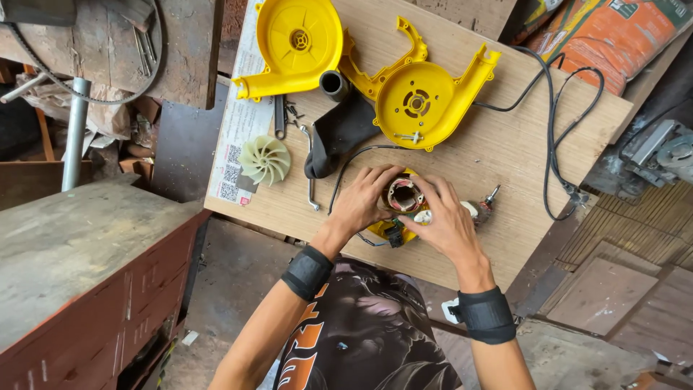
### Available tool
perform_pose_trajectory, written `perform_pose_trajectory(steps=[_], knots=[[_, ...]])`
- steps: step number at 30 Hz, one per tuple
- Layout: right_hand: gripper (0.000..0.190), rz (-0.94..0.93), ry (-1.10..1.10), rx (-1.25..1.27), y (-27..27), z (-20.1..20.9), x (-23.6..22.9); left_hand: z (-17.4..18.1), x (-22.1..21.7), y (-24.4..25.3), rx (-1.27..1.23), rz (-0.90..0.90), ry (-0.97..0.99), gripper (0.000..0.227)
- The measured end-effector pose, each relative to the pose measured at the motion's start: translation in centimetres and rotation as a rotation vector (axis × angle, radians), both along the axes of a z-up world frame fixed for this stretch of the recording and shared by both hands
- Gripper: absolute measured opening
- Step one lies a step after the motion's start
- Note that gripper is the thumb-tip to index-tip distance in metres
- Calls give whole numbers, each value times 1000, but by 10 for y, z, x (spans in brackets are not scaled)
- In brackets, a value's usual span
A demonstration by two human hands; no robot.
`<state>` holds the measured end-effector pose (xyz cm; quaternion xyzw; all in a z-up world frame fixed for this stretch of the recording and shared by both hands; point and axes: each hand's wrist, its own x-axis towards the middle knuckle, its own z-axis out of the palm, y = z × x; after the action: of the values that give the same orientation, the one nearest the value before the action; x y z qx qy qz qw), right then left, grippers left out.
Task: The person cleans the interior of a disassembled yellow leaf blower motor housing using a white cloth and a small tool. They repeatedly wipe the inner surfaces and rotate the housing to access different areas.
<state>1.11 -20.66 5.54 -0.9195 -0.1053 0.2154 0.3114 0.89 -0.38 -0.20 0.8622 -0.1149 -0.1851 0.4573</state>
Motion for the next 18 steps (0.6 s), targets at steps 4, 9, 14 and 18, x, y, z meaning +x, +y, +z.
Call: perform_pose_trajectory(steps=[4, 9, 14, 18], knots=[[78, 67, -27, -45, 5, -9, 7, -4, 6, -1, 39, -42, -41, 104], [71, 114, -44, -37, 5, -14, 13, -15, 9, -4, 74, -79, -64, 106], [69, 133, -27, -35, 6, -16, 15, -22, 10, -4, 78, -91, -11, 103], [70, 138, -15, -47, 8, -16, 17, -21, 13, -5, 72, -101, 0, 103]])
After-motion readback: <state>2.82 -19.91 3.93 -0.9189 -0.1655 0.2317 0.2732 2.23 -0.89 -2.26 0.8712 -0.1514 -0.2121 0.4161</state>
